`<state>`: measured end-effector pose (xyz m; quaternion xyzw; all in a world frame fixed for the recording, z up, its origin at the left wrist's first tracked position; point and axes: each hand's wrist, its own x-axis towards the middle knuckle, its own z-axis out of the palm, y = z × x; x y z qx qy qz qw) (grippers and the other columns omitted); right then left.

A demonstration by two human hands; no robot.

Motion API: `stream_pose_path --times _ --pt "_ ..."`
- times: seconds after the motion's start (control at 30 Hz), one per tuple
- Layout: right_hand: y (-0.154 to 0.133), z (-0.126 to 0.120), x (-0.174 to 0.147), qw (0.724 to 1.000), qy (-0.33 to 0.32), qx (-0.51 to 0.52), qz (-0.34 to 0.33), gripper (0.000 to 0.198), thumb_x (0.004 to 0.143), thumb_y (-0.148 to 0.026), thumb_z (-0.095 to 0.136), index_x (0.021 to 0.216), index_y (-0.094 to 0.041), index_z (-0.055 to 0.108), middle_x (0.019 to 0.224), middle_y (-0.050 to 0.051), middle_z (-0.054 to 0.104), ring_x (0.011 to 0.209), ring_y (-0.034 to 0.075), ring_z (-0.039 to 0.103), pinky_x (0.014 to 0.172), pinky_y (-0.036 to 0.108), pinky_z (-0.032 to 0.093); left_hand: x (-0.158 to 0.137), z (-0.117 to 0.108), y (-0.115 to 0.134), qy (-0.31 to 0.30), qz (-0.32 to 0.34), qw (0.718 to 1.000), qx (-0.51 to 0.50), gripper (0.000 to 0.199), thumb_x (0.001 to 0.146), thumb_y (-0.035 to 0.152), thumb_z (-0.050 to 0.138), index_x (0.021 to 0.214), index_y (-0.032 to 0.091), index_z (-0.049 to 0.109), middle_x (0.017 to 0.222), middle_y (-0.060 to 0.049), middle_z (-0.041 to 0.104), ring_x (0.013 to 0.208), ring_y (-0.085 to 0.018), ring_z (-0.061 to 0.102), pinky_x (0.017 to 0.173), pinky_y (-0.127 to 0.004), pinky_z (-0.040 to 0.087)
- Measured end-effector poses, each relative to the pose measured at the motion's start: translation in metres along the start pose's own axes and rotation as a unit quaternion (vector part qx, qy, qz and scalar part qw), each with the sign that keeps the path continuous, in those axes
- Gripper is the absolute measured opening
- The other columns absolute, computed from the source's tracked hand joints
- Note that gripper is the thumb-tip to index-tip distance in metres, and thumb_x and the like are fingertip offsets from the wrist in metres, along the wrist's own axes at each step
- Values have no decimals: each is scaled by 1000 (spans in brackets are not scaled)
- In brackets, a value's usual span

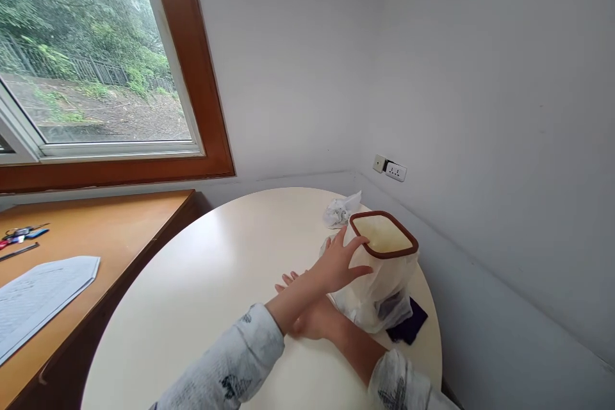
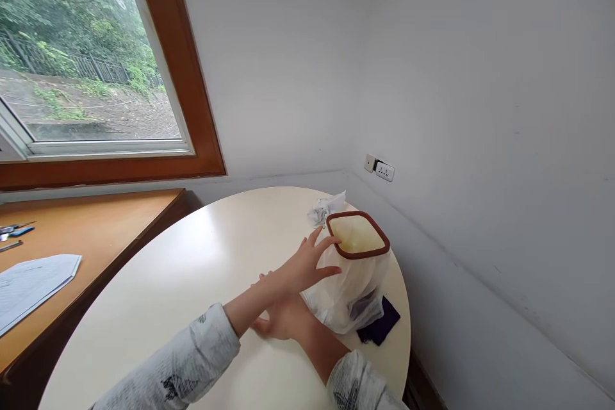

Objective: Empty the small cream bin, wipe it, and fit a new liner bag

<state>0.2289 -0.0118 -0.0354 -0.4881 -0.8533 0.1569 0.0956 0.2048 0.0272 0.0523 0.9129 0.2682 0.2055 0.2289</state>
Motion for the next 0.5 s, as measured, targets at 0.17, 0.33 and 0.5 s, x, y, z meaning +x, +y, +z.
stream_pose_path --times 0.17,0.33,0.5 --pt "-10 -10 -9 998 68 10 -6 60 85 -52 33 137 -24 31 143 2 33 130 28 27 107 38 17 7 -5 -4 7 9 1000 -21 40 80 53 49 109 25 42 132 -14 35 133 -33 17 100 -61 21" --pt "-14 -17 -9 998 64 2 -13 63 83 -58 34 135 -22 34 137 3 43 130 28 24 109 38 14 15 -10 -5 -10 15 999 -31 34 79 50 53 97 24 42 112 -8 47 113 -27 42 98 -60 23" --pt "-4 -13 -3 997 59 10 -47 56 87 -53 31 134 -24 34 140 3 39 132 21 23 110 39 9 14 -21 -6 -15 52 998 -36 28 80 47 52 89 23 41 116 -6 46 106 -23 46 99 -56 27"
